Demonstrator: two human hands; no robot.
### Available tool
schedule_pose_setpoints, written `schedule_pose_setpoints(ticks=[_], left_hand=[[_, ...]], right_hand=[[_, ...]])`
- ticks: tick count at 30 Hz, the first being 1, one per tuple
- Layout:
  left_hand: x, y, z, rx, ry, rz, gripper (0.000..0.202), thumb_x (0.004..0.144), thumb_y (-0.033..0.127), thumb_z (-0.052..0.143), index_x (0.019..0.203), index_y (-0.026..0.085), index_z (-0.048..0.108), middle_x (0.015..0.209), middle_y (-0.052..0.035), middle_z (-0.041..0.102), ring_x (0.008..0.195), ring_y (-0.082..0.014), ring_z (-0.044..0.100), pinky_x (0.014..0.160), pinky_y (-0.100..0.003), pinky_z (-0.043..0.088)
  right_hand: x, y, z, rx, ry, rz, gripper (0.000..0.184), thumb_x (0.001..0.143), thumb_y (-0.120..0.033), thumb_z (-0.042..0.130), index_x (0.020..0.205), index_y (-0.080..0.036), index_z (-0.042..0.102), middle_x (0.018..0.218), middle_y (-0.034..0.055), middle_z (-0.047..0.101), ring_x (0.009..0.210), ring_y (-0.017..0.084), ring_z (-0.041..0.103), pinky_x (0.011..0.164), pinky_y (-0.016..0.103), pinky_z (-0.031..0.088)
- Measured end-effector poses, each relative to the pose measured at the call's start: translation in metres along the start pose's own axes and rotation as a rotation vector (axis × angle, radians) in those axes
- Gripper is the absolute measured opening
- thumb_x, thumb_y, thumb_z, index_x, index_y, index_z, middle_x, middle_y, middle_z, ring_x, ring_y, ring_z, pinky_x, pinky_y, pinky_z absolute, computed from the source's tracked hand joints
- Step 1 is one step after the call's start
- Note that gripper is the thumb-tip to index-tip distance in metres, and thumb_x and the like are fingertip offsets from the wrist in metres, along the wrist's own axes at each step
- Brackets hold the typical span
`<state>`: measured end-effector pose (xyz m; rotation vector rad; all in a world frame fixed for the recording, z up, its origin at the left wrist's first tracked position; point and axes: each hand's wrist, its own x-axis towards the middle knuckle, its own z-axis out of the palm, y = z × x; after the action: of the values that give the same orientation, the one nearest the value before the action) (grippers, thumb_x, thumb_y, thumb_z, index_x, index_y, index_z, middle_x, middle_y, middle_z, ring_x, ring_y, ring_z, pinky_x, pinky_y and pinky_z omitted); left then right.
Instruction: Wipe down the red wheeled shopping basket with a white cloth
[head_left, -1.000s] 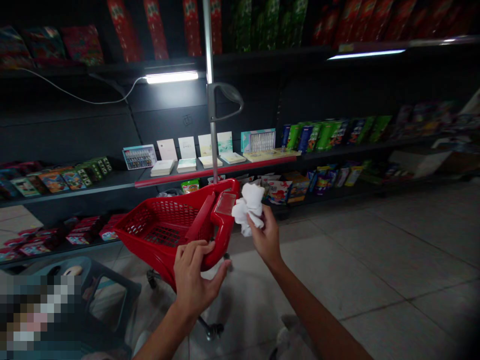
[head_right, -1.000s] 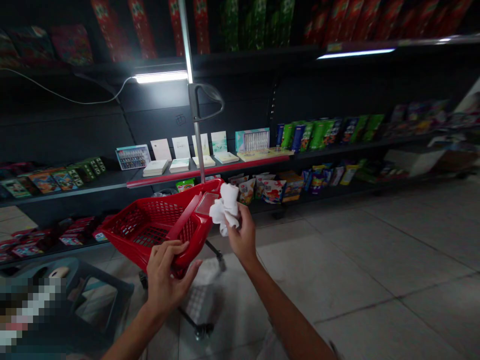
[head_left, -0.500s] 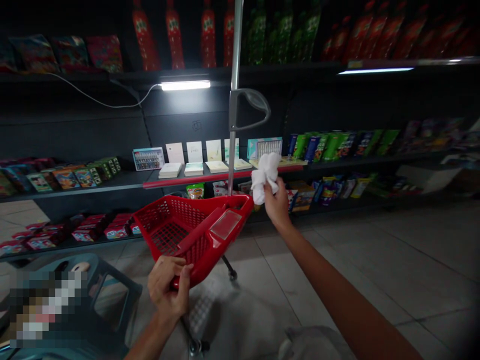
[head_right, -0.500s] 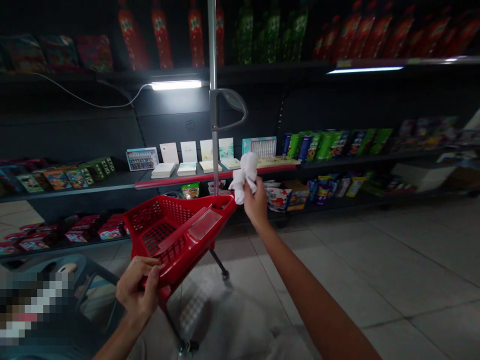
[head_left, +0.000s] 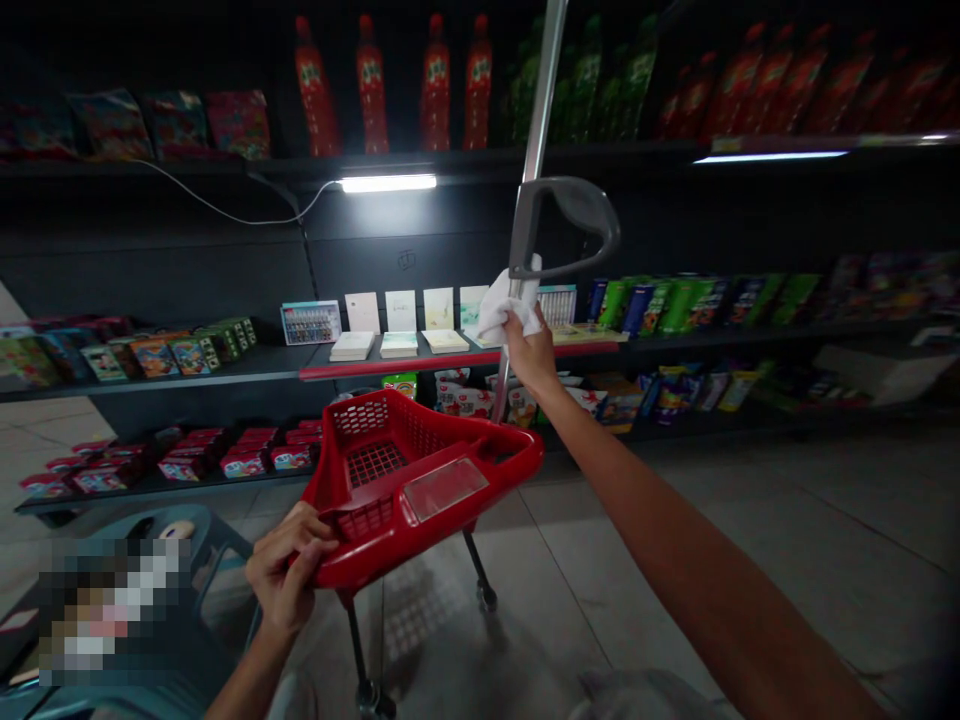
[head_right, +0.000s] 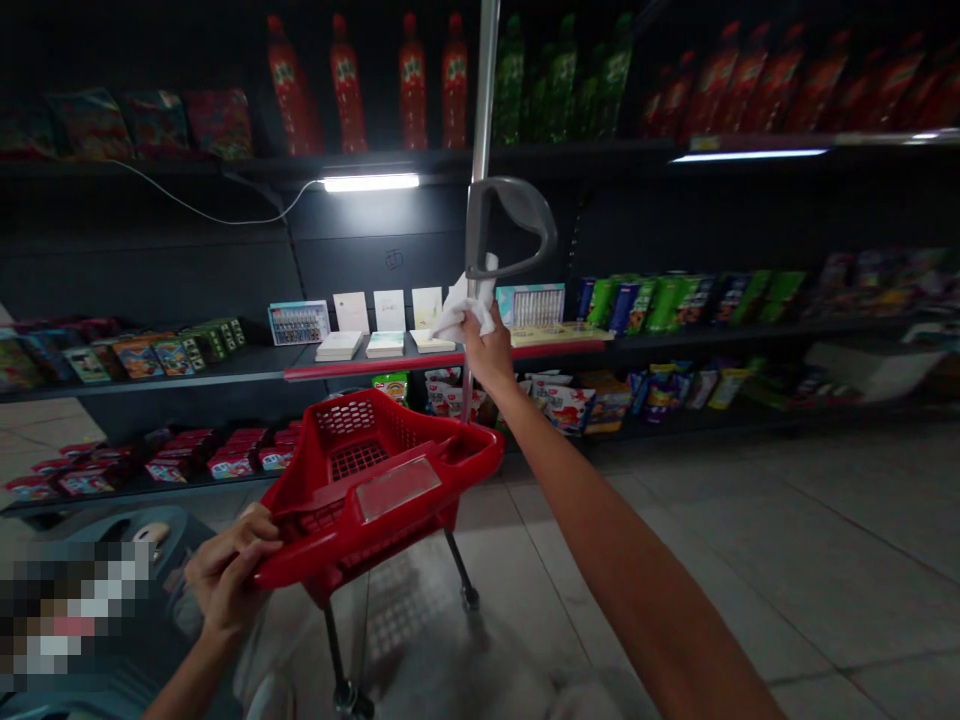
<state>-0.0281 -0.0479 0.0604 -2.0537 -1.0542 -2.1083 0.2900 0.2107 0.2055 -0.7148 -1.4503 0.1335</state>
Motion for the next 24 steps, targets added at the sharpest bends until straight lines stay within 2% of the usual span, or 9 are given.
schedule_pose_setpoints(ticks=[4, 7, 10, 16, 19, 21, 24], left_hand=[[0.003, -0.017, -0.018, -0.083, 0.038, -0.007, 0.026, 0.087, 0.023, 0.059, 0.062, 0.019, 0.066, 0.058, -0.0007, 0.059, 0.06, -0.0161, 0.057, 0.066, -0.036, 0.047], [0.004, -0.028, -0.031, 0.065, 0.099, -0.024, 0.032, 0.089, 0.032, 0.057, 0.06, 0.02, 0.064, 0.06, -0.0024, 0.059, 0.068, -0.0192, 0.059, 0.074, -0.04, 0.05], [0.01, -0.034, -0.045, 0.223, 0.084, -0.061, 0.041, 0.094, 0.039, 0.048, 0.06, 0.02, 0.062, 0.065, -0.0045, 0.06, 0.076, -0.0209, 0.061, 0.078, -0.041, 0.051], [0.026, -0.041, -0.067, 0.48, 0.097, -0.026, 0.044, 0.101, 0.038, 0.037, 0.073, 0.019, 0.065, 0.084, -0.0082, 0.071, 0.093, -0.0227, 0.064, 0.096, -0.045, 0.047], [0.03, -0.04, -0.066, 0.647, 0.204, -0.052, 0.033, 0.101, 0.034, 0.041, 0.091, 0.017, 0.068, 0.105, -0.0121, 0.072, 0.107, -0.0248, 0.063, 0.102, -0.048, 0.045], [0.031, -0.031, -0.059, 0.706, 0.248, 0.018, 0.023, 0.099, 0.03, 0.048, 0.1, 0.017, 0.067, 0.112, -0.0133, 0.071, 0.113, -0.0264, 0.062, 0.103, -0.05, 0.045], [0.033, -0.002, -0.037, 0.657, 0.15, 0.217, 0.016, 0.093, 0.021, 0.055, 0.105, 0.021, 0.066, 0.111, -0.0107, 0.072, 0.115, -0.027, 0.062, 0.103, -0.051, 0.047]], right_hand=[[-0.008, -0.008, -0.01, 0.07, -0.074, -0.075, 0.046, 0.098, -0.063, 0.041, 0.103, -0.023, 0.062, 0.102, 0.0058, 0.07, 0.101, 0.019, 0.065, 0.099, 0.035, 0.05], [-0.015, -0.017, -0.017, 0.103, -0.114, -0.082, 0.051, 0.097, -0.067, 0.04, 0.103, -0.021, 0.063, 0.101, 0.0069, 0.069, 0.102, 0.02, 0.064, 0.1, 0.035, 0.049], [-0.027, -0.03, -0.023, 0.119, -0.133, -0.071, 0.055, 0.096, -0.069, 0.041, 0.105, -0.02, 0.063, 0.103, 0.0086, 0.069, 0.105, 0.021, 0.063, 0.102, 0.036, 0.048], [-0.065, -0.055, -0.026, 0.123, -0.179, 0.039, 0.055, 0.096, -0.07, 0.041, 0.106, -0.02, 0.063, 0.107, 0.0091, 0.069, 0.108, 0.022, 0.063, 0.102, 0.037, 0.048], [-0.09, -0.063, -0.023, 0.116, -0.229, 0.096, 0.056, 0.096, -0.071, 0.039, 0.105, -0.021, 0.063, 0.104, 0.0084, 0.069, 0.103, 0.022, 0.064, 0.098, 0.037, 0.05], [-0.107, -0.068, -0.021, 0.099, -0.273, 0.108, 0.057, 0.096, -0.071, 0.038, 0.104, -0.021, 0.064, 0.102, 0.0092, 0.07, 0.102, 0.023, 0.065, 0.097, 0.038, 0.051], [-0.13, -0.078, -0.017, 0.065, -0.334, 0.099, 0.057, 0.099, -0.067, 0.034, 0.101, -0.019, 0.064, 0.099, 0.0104, 0.071, 0.099, 0.023, 0.066, 0.095, 0.038, 0.052]])
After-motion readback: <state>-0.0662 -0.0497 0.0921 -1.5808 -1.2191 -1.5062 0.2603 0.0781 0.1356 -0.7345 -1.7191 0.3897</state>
